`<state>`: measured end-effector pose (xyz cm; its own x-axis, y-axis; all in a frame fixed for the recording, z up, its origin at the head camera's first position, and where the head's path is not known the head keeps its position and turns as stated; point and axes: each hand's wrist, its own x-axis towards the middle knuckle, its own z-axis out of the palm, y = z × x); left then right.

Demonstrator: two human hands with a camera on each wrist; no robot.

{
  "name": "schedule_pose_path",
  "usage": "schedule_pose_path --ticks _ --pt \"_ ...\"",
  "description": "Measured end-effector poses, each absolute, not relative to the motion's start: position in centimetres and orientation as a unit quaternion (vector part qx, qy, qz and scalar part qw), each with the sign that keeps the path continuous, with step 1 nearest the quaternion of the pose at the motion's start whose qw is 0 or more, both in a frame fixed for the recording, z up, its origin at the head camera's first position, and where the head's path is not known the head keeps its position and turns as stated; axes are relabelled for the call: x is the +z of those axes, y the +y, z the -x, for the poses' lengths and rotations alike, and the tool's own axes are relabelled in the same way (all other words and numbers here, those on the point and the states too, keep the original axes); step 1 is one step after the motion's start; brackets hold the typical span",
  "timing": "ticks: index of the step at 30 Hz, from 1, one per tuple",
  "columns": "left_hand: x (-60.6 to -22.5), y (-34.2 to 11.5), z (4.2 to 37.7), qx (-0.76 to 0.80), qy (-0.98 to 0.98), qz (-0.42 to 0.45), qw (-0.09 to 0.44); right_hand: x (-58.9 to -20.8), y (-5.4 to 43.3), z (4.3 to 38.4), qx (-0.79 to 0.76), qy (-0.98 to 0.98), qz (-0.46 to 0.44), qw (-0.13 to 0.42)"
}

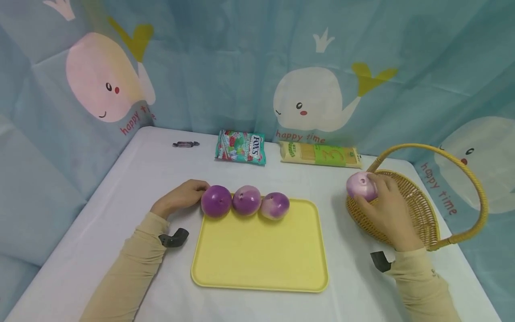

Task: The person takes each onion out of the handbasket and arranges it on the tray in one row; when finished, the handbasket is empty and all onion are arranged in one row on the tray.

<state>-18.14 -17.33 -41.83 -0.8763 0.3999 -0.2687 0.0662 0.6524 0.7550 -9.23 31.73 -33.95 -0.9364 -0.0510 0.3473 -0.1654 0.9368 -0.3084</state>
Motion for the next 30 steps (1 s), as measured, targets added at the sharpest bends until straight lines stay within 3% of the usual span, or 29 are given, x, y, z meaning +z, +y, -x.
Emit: schedule_pose_path --ticks 5,15,23,30 --pt "-41.8 -17.3 18.1 0.392 0.886 -0.130 0.211 -34.6 28.6 9.2 0.157 -0.962 -0.137 0.174" --pt "-41.9 -17.4 18.2 0.399 0.883 -0.126 0.211 -37.6 24.8 8.9 0.149 -0.965 -0.209 0.058" --pt "-41.7 -17.3 18.1 0.400 0.883 -0.130 0.210 -38.4 24.3 9.3 0.153 -0.958 -0.231 0.071" --pt "-41.5 -17.3 18.0 0.393 0.886 -0.130 0.210 -38.4 24.1 9.4 0.157 -0.962 -0.218 0.048"
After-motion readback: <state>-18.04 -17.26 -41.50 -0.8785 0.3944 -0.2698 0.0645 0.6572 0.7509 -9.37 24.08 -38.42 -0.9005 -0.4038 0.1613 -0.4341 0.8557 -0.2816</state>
